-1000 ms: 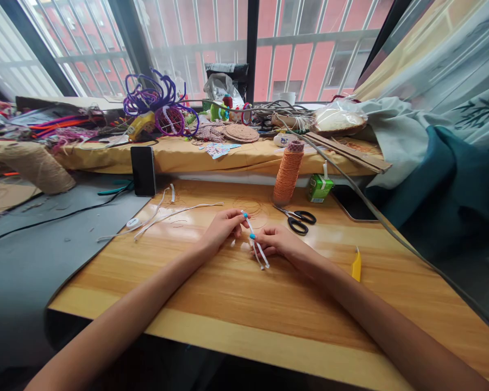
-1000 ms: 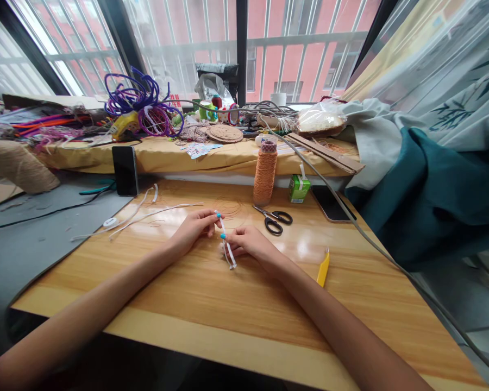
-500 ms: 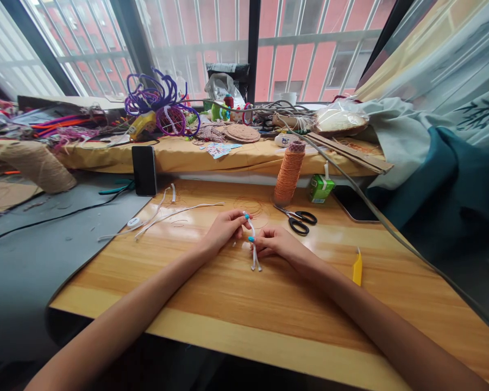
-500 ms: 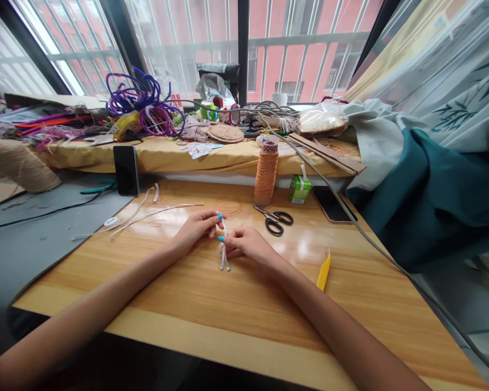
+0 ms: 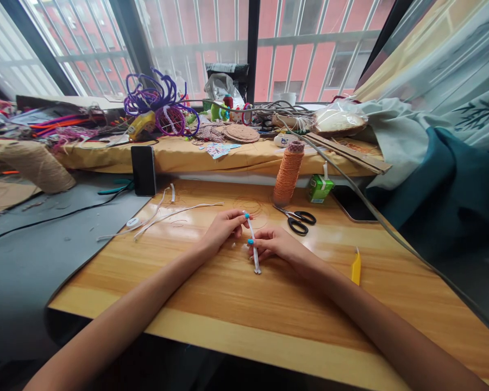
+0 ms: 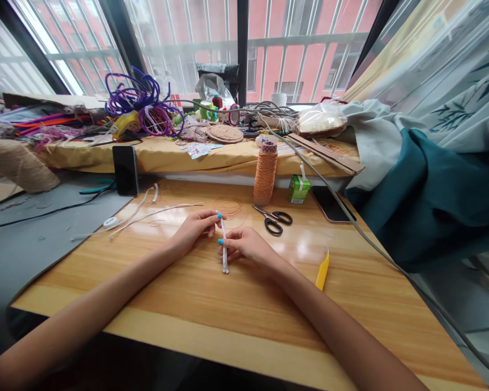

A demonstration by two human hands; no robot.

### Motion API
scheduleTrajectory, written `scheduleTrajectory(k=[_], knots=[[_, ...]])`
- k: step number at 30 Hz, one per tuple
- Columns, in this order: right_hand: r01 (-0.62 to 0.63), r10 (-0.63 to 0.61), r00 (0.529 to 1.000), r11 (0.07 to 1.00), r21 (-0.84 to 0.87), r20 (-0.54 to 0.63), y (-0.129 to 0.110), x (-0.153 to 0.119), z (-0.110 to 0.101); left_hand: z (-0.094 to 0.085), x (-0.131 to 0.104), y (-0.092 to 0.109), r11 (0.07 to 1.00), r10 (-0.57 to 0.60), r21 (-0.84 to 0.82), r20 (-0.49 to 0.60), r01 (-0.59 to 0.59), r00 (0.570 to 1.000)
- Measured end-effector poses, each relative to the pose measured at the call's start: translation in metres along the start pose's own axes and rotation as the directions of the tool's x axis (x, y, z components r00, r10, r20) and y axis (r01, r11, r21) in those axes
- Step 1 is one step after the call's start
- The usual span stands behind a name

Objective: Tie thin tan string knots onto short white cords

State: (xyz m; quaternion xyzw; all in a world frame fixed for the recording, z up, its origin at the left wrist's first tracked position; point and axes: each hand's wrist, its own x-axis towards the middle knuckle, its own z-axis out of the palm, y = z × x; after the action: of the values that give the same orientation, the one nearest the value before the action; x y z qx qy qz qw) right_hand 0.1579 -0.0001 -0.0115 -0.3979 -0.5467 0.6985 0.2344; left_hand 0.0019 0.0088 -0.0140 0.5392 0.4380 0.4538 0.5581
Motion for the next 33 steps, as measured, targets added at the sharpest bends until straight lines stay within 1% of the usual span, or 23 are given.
scheduleTrajectory(k=[3, 5, 9, 11, 14, 16, 18, 21, 24, 26, 27, 28, 29, 30, 31, 32, 33], knots=[[-0.001, 0.001, 1.0, 1.0, -0.024, 0.011, 0.0, -0.001, 0.0, -0.002, 0.002, -0.003, 1.0, 0.007, -0.026, -0.028, -0.008, 1.0], [0.0, 0.002, 1.0, 0.999, -0.039, 0.03, 0.0, -0.002, -0.001, -0.004, 0.002, -0.004, 0.998, -0.018, -0.062, -0.04, 0.016, 0.999], [0.007, 0.0, 0.992, 0.998, -0.061, 0.124, -0.003, -0.003, -0.004, -0.004, 0.002, -0.005, 0.985, -0.097, -0.142, -0.02, 0.093, 0.995], [-0.007, 0.022, 0.984, 0.996, -0.086, 0.178, -0.005, -0.004, -0.005, -0.003, 0.002, -0.004, 0.98, -0.12, -0.16, -0.004, 0.118, 0.993], [-0.035, 0.064, 0.968, 0.992, -0.122, 0.241, -0.008, -0.006, -0.007, -0.001, 0.001, -0.003, 0.984, -0.121, -0.123, 0.053, 0.126, 0.991], [-0.018, 0.048, 0.965, 0.993, -0.115, 0.258, -0.008, -0.007, -0.008, 0.0, 0.001, -0.003, 0.993, -0.094, -0.063, 0.084, 0.1, 0.992], [0.012, 0.006, 0.97, 0.997, -0.072, 0.245, -0.007, -0.006, -0.009, 0.0, 0.0, -0.002, 0.998, -0.059, -0.013, 0.096, 0.06, 0.994], [0.037, -0.039, 0.984, 0.999, 0.015, 0.175, -0.002, -0.002, -0.01, 0.001, -0.001, -0.002, 1.0, -0.018, 0.027, 0.1, 0.015, 0.995], [0.028, -0.033, 0.994, 0.998, 0.047, 0.102, 0.0, 0.001, -0.01, 0.003, -0.001, -0.001, 0.997, 0.009, 0.072, 0.097, -0.016, 0.995], [0.017, -0.021, 0.997, 0.998, 0.06, 0.07, 0.001, 0.001, -0.01, 0.003, -0.001, -0.001, 0.989, 0.024, 0.145, 0.094, -0.037, 0.995], [0.017, -0.021, 0.998, 0.997, 0.075, 0.053, 0.001, 0.001, -0.009, 0.003, -0.001, -0.001, 0.977, 0.049, 0.201, 0.077, -0.064, 0.996], [0.019, -0.023, 0.999, 0.995, 0.096, 0.036, 0.001, 0.001, -0.009, 0.002, -0.002, 0.0, 0.956, 0.1, 0.273, 0.049, -0.109, 0.994], [0.028, -0.03, 0.999, 0.992, 0.124, 0.015, 0.001, 0.001, -0.009, 0.001, -0.003, 0.0, 0.916, 0.18, 0.36, 0.023, -0.176, 0.983], [0.042, -0.041, 0.999, 0.987, 0.158, -0.01, 0.001, 0.001, -0.009, -0.001, -0.004, 0.001, 0.85, 0.282, 0.459, 0.015, -0.257, 0.959], [0.062, -0.056, 0.998, 0.979, 0.193, -0.04, 0.001, 0.001, -0.009, -0.003, -0.005, 0.002, 0.756, 0.383, 0.559, 0.045, -0.341, 0.923], [0.086, -0.071, 0.995, 0.97, 0.229, -0.071, 0.001, 0.001, -0.008, -0.005, -0.007, 0.003, 0.64, 0.458, 0.645, 0.117, -0.418, 0.881], [0.111, -0.086, 0.991, 0.959, 0.262, -0.103, 0.001, 0.001, -0.008, -0.008, -0.009, 0.004, 0.517, 0.495, 0.708, 0.213, -0.482, 0.843]])
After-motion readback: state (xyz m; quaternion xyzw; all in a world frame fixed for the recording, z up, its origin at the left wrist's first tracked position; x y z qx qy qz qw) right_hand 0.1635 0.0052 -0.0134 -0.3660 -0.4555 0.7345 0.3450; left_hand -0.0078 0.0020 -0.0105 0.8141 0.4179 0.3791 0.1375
